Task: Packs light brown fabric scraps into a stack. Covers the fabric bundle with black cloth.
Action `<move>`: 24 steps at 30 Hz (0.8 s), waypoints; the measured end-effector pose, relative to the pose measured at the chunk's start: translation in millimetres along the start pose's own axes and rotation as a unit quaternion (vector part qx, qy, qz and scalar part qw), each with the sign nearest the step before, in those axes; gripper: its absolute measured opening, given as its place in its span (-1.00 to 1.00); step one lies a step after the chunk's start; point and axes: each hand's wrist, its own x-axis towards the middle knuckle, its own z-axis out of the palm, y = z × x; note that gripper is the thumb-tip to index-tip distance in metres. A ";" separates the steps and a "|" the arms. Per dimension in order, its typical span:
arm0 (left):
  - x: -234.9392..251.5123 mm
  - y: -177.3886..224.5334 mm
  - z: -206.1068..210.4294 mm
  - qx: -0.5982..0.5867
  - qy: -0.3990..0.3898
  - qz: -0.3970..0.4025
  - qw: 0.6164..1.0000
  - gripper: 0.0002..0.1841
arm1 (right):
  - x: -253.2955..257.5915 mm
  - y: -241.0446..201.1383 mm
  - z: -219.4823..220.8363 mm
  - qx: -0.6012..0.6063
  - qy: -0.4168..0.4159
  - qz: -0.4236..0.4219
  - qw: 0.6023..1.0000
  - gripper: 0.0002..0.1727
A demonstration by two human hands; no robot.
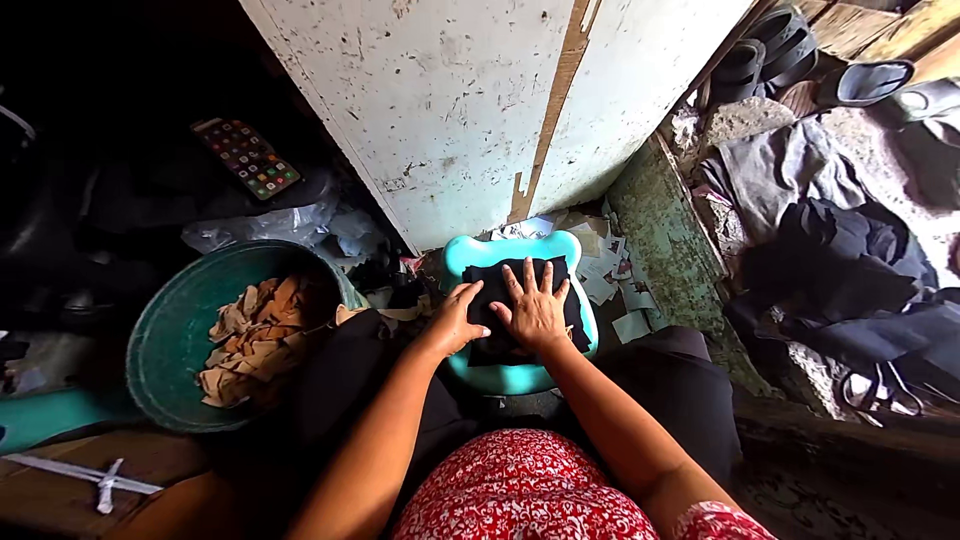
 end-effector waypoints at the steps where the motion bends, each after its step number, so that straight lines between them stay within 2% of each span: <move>1: -1.8 1.1 -0.6 -0.003 -0.001 -0.007 1.000 -0.02 | 0.0 0.1 -4.6 0.009 -0.016 0.001 1.000 -0.09; 3: -8.2 1.2 -4.3 -0.024 0.008 -0.018 1.000 -0.01 | -1.8 5.9 -20.1 0.060 -0.034 -0.003 0.998 -0.10; 4: -12.3 -0.2 -8.3 -0.042 0.028 -0.016 0.999 -0.01 | -5.1 12.2 -30.9 0.100 -0.014 -0.010 0.995 -0.11; 7: -27.4 -2.4 -22.2 -0.084 0.132 0.013 0.988 -0.09 | -33.1 50.4 -80.3 0.168 0.115 -0.024 0.979 -0.18; 9: -37.2 5.4 -29.5 -0.100 0.188 0.075 0.974 -0.18 | -69.8 91.8 -114.0 0.183 0.190 0.002 0.965 -0.33; 11: -43.7 19.6 -26.8 -0.132 0.191 0.159 0.960 -0.30 | -117.4 134.1 -123.3 0.195 0.246 0.072 0.947 -0.43; 13: -47.0 42.7 -8.9 -0.190 0.114 0.213 0.952 -0.42 | -164.7 170.1 -104.3 0.192 0.260 0.146 0.935 -0.41; 15: -43.0 62.2 25.1 -0.224 -0.011 0.226 0.948 -0.50 | -206.0 192.4 -73.6 0.247 0.226 0.201 0.921 -0.41; 17: -37.3 76.2 62.1 -0.174 -0.121 0.214 0.954 -0.50 | -234.3 201.0 -43.7 0.368 0.189 0.235 0.879 -0.48; 19: -31.1 85.3 92.6 -0.100 -0.207 0.179 0.957 -0.43 | -249.1 198.1 -27.1 0.476 0.192 0.247 0.822 -0.62; 22: -19.7 93.4 121.2 -0.061 -0.231 0.174 0.955 -0.35 | -252.2 193.6 -22.7 0.573 0.247 0.216 0.751 -0.76; 24: -13.9 99.2 127.9 -0.111 -0.200 0.176 0.958 -0.47 | -249.2 192.3 -23.7 0.597 0.280 0.196 0.726 -0.79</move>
